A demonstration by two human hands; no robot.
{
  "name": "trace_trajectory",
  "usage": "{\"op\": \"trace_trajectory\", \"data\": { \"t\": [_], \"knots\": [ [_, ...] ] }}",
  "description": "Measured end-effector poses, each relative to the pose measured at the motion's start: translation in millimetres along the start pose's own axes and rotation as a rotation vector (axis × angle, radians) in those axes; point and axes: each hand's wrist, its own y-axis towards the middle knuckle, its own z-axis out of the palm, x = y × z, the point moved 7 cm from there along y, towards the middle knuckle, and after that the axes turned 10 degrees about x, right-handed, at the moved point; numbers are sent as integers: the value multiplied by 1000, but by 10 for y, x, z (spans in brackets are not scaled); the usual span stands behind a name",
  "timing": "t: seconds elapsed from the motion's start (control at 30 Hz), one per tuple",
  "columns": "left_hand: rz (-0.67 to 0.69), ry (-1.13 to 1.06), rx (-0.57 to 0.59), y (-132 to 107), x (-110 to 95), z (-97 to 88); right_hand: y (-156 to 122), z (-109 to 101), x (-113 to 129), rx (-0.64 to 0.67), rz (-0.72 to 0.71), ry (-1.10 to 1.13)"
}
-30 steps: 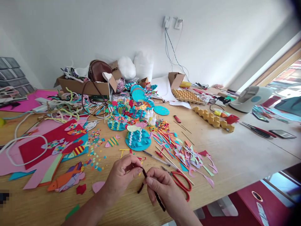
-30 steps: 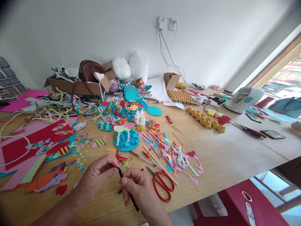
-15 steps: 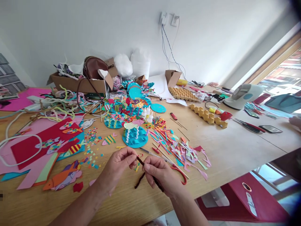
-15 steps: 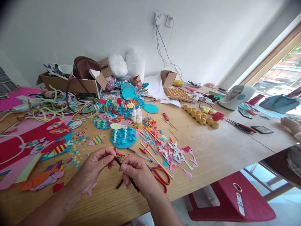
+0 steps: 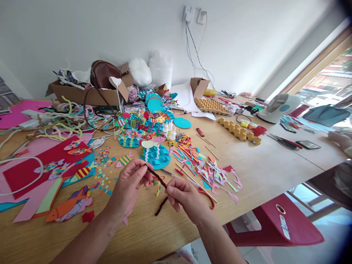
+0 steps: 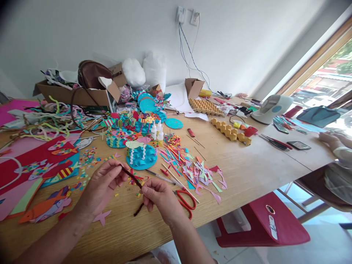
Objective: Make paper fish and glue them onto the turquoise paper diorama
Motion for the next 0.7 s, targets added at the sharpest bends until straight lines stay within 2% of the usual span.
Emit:
{"op": "trace_trajectory", "data": {
  "t": [0.13,0.33,0.5,0.6,0.7],
  "knots": [
    [-31,36,13,-28,20,27,27,20,-49,-28,-14,-59],
    [-77,51,-13,-58,-2,-82,18,8,-141,-20,-6,-35],
    [-160,-55,10,-103,37,-67,-45,-36,-128,-40,-82,-80],
    [-191,-130,-33,-123,68,-63,-76,-4,-186,-20,-76,-137],
    [-182,-114,-56,-129,39,-107,-116,-8,-275,44,-12,-275]
  ]
}}
